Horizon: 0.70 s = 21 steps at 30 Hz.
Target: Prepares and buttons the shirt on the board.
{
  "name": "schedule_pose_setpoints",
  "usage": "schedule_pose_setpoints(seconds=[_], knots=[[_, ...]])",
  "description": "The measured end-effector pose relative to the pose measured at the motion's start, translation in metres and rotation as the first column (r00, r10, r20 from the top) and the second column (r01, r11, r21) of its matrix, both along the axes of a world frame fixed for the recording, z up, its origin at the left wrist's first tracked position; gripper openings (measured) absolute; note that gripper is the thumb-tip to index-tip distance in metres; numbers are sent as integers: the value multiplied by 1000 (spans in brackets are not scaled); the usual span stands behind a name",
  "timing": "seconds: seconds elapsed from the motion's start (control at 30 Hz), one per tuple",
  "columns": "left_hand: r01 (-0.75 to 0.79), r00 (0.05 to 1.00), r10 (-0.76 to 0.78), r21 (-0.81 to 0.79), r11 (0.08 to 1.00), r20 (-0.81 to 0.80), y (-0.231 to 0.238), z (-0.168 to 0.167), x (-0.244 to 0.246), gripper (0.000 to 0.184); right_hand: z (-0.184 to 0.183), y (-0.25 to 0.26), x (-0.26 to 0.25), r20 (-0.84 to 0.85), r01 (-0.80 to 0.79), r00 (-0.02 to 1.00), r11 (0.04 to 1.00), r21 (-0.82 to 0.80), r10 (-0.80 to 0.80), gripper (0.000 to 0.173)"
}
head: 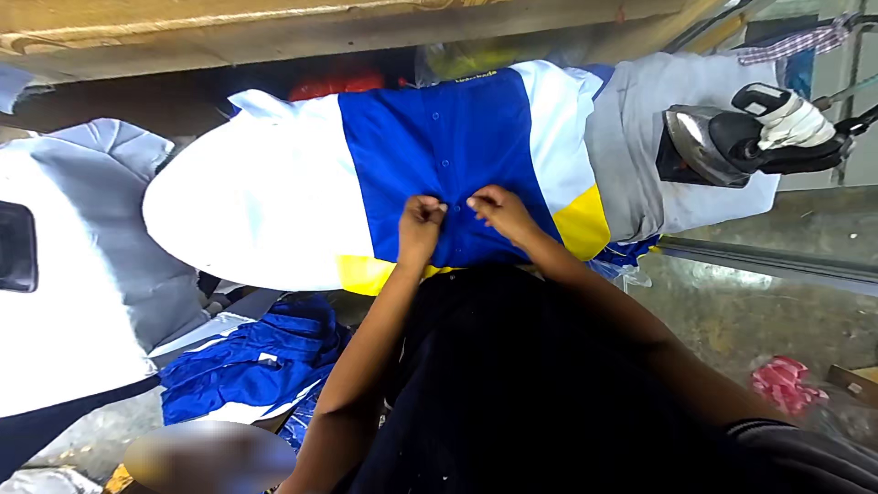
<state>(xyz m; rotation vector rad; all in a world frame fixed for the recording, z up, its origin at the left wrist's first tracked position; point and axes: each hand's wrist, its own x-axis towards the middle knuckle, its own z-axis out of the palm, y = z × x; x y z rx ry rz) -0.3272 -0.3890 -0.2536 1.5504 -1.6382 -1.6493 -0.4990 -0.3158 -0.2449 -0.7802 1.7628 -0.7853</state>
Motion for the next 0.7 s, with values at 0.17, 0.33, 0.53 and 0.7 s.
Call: schedule_pose_setpoints(seconds=[0.17, 0.33, 0.53, 0.7], knots=[[18, 891, 167, -401, 916, 421, -46, 2, 106, 66, -6, 48, -93, -638, 245, 759, 965, 96, -130, 67], [-41, 886, 68, -67, 997, 458, -59, -1, 120, 41, -13, 59, -140, -561, 337, 816, 902, 271, -136, 45], [-197, 956, 237, -216, 956, 174, -95, 17, 96, 29, 1, 32, -167, -503, 450, 750, 889, -86, -429, 35], [-243, 954, 271, -197, 950, 131, -112, 11, 76, 26, -11, 14, -169, -485, 488, 724, 861, -144, -491, 34]])
